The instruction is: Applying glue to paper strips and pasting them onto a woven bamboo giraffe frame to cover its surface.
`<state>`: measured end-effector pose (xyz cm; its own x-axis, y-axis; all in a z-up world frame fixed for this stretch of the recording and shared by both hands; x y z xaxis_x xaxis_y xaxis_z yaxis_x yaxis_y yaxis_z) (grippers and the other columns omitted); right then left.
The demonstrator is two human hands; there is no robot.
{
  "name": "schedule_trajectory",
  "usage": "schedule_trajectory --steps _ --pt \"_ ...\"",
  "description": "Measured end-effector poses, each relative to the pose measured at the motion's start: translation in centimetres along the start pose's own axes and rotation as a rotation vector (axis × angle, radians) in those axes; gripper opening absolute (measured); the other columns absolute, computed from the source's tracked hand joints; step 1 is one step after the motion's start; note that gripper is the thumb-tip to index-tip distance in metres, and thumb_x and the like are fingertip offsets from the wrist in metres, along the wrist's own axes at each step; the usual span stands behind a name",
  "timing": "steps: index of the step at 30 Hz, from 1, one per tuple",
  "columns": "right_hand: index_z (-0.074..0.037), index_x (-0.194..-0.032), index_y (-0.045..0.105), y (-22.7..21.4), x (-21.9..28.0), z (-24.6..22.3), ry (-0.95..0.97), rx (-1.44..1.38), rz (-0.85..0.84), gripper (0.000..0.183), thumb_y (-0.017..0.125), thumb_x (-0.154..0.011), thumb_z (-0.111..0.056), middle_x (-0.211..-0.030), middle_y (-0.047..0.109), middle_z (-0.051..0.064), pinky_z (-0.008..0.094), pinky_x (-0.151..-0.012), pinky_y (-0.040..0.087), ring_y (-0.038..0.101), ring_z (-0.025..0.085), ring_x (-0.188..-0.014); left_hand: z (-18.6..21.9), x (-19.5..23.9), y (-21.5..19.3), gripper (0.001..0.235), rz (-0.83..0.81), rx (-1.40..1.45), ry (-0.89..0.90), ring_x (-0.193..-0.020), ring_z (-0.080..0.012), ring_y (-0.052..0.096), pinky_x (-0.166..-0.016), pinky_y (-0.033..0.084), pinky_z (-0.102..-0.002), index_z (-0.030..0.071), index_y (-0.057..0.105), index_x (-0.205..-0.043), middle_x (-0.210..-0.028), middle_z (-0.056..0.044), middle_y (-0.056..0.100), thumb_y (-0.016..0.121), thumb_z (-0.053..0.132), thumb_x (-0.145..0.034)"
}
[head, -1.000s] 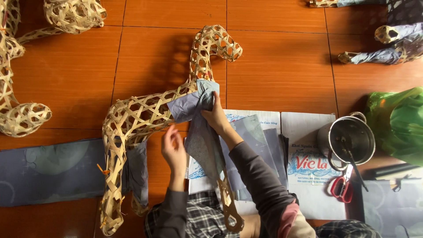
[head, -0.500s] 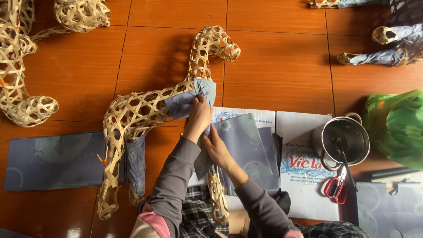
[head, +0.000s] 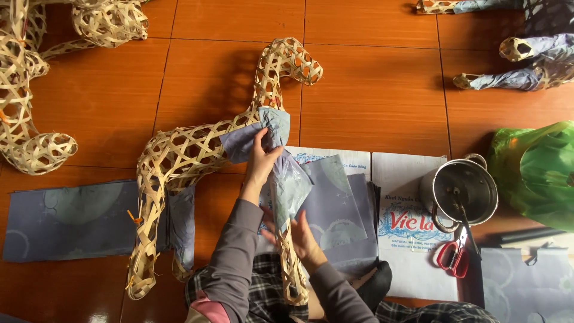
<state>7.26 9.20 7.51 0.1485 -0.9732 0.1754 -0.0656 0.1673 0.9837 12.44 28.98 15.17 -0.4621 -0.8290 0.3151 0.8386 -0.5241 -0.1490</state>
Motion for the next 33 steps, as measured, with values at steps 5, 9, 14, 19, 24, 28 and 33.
schedule_trajectory --steps 5,9,14,19,24,28,33 --pt "-0.002 -0.118 0.069 -4.1 -2.5 -7.4 -0.462 -0.092 0.649 0.056 0.072 -0.084 -0.047 -0.113 0.070 0.023 0.050 -0.090 0.053 0.070 0.039 -0.100 -1.1 0.0 0.3 0.074 0.118 0.145 0.059 -0.134 -0.0455 0.044 -0.107 0.044 -0.046 0.014 0.045 -0.146 -0.145 -0.033 0.039 0.078 0.015 -0.080" --pt "-0.004 -0.146 0.045 4.7 -0.6 -8.7 -0.502 0.462 0.750 0.069 0.066 -0.094 -0.044 -0.156 0.035 0.018 0.047 -0.122 0.022 0.034 0.028 -0.143 -2.4 0.0 0.5 0.075 0.115 0.119 0.069 -0.139 -0.0389 0.042 -0.111 0.037 -0.046 0.023 0.046 -0.147 -0.151 -0.024 0.038 0.081 0.027 -0.080" --pt "-0.012 -0.160 0.010 11.8 -3.0 -7.8 -0.341 1.985 0.405 0.062 0.034 -0.104 -0.025 -0.164 0.014 0.019 0.063 -0.116 0.016 0.011 0.043 -0.148 -1.9 7.4 0.7 0.071 0.089 0.323 0.033 -0.142 -0.0532 0.025 -0.115 0.025 -0.061 -0.004 0.020 -0.152 -0.154 -0.039 0.021 0.040 0.041 -0.102" --pt "-0.016 -0.156 0.025 11.1 -3.9 -7.2 -0.156 2.509 0.516 0.063 0.043 -0.099 -0.037 -0.164 0.015 0.015 0.060 -0.115 0.020 0.015 0.037 -0.150 -4.5 15.9 2.3 0.079 0.109 0.517 -0.444 -0.116 -0.0453 0.050 -0.084 0.039 -0.058 0.004 0.046 -0.141 -0.139 -0.027 0.047 0.050 0.064 -0.090" --pt "-0.018 -0.142 0.052 11.7 -3.7 -6.6 -0.107 2.679 0.620 0.066 0.054 -0.090 -0.060 -0.163 0.015 0.020 0.057 -0.113 0.026 0.018 0.040 -0.149 -13.7 14.6 1.8 0.068 0.150 0.572 -0.469 -0.093 -0.0329 0.059 -0.068 0.045 -0.049 0.006 0.059 -0.128 -0.115 -0.018 0.059 0.050 0.063 -0.092" --pt "-0.018 -0.134 0.057 13.1 0.4 -5.2 -0.092 2.306 0.618 0.053 0.055 -0.093 -0.052 -0.162 0.017 0.021 0.049 -0.114 0.033 0.022 0.038 -0.148 -16.6 13.5 -0.1 0.050 0.205 0.539 -0.201 -0.078 -0.0206 0.056 -0.065 0.045 -0.039 0.004 0.061 -0.116 -0.091 -0.014 0.061 0.043 0.049 -0.102" --pt "-0.023 -0.159 0.011 13.7 8.2 -1.6 -0.169 1.321 0.667 0.088 0.063 -0.092 -0.047 -0.146 0.041 0.033 0.051 -0.109 0.041 0.042 0.046 -0.134 -3.1 14.5 -1.7 0.051 0.191 -0.048 0.142 -0.137 -0.0416 0.041 -0.114 0.033 -0.050 0.000 0.045 -0.145 -0.147 -0.028 0.043 0.041 0.027 -0.102"
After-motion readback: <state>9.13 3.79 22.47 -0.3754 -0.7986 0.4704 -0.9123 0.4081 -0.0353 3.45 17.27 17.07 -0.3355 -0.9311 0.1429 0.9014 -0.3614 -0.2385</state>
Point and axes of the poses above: each hand's wrist, its own x-axis away from the middle knuckle, its own y-axis out of the palm, z = x × y, the point moved 7 cm from there along -x, towards the middle knuckle
